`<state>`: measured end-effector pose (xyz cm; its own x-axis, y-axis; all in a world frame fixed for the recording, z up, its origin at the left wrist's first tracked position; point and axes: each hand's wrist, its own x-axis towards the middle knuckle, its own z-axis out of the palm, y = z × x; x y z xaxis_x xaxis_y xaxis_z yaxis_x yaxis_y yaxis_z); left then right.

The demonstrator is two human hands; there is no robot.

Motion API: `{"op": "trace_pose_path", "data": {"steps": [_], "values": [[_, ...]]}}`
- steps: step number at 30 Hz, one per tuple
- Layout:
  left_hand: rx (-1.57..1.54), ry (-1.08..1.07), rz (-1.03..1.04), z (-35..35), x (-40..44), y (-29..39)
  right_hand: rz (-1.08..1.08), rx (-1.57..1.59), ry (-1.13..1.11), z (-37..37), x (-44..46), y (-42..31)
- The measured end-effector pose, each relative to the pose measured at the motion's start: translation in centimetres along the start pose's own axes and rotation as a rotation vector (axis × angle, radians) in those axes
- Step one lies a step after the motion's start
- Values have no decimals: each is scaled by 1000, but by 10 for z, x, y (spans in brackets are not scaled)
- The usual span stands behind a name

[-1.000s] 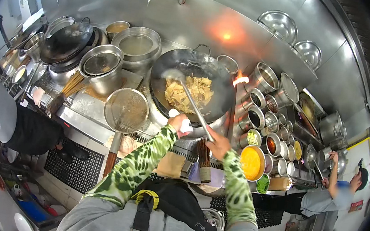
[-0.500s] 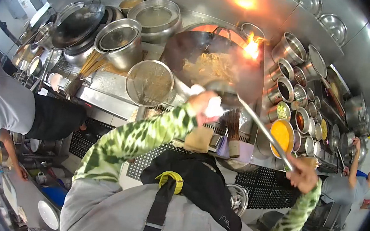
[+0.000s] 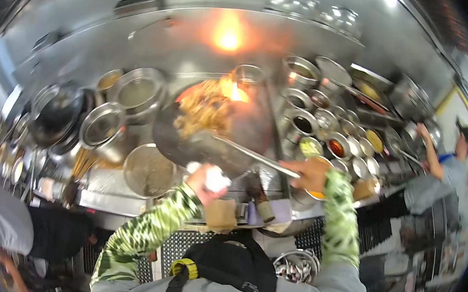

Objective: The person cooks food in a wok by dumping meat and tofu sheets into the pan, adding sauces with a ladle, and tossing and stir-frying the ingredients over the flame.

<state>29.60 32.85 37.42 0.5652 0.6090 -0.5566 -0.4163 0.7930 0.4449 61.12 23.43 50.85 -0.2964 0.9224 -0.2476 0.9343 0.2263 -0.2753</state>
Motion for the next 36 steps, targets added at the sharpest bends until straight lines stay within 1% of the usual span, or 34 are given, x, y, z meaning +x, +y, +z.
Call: {"op": "trace_pose_path", "data": {"steps": [1,3,4,6,7,8,9,10,11,12,13,14,15,16,17,18,19,20,21,22,23,24,25,26,27,28,29,30,31,32,33,34,35,36], "values": [[1,124,64,16,1,13,-23,59,-9,10,20,7],[3,-20,139,-26,46,0,-144,71,194,32,48,9],[14,-15,138,-38,52,-18,-46,-5,227,42,56,3],[25,-28,95,-71,50,-52,128,-10,180,48,53,-14],[11,-42,44,-85,47,-66,199,55,86,41,41,-25],[56,-29,-62,-84,36,-70,140,22,106,36,29,-25],[105,-16,-167,-70,11,-65,101,-54,77,35,22,-12],[179,59,-84,-5,-35,-49,-5,-12,118,34,19,3],[95,5,-165,-30,-5,-37,-112,41,140,35,16,12],[47,-24,-162,-20,-6,-18,42,66,-5,6,11,-14],[4,-60,-148,3,0,5,-54,34,77,21,29,6],[19,88,-34,11,12,13,-31,-46,110,14,31,-6],[-21,112,58,7,23,12,-15,-126,141,10,38,-24],[-15,69,102,-11,38,-1,150,-130,54,24,59,-25],[-5,20,152,-30,50,-15,191,-173,51,33,65,-33],[-43,37,165,-41,50,-33,178,-163,127,42,63,-35],[-59,61,102,-68,67,-52,163,-149,197,53,57,-37],[11,99,58,-72,57,-63,255,-152,276,64,51,-43],[78,131,24,-71,49,-64,122,-178,390,68,37,-30],[88,74,83,-83,61,-61,172,-39,404,71,30,-28],[96,29,129,-108,81,-63,86,-11,328,53,11,-31],[-47,-35,-76,-131,122,-46,106,19,248,46,2,-28],[68,62,-26,-75,80,-24,76,92,234,35,-12,-28],[10,191,186,-35,50,-14,47,164,218,23,-27,-28],[-89,168,152,-25,41,-8,77,182,151,-3,-50,-39],[5,151,97,-16,24,-2,125,193,84,-23,-73,-44],[99,132,41,-6,7,3,-51,233,92,-29,-89,-22],[105,118,39,11,-8,10,55,417,-2,-32,-105,-13],[117,112,19,20,-18,14,201,551,-72,-43,-107,-23],[89,-12,-38,4,5,18,226,504,-129,-41,-97,-23],[56,4,-14,9,14,20,253,453,-182,-41,-83,-22],[46,57,41,8,23,15,304,400,-174,-38,-64,-37],[35,110,99,4,32,10,144,303,-35,-16,-47,-26],[3,57,135,-13,49,-5,-21,203,108,15,-20,-6]]}}
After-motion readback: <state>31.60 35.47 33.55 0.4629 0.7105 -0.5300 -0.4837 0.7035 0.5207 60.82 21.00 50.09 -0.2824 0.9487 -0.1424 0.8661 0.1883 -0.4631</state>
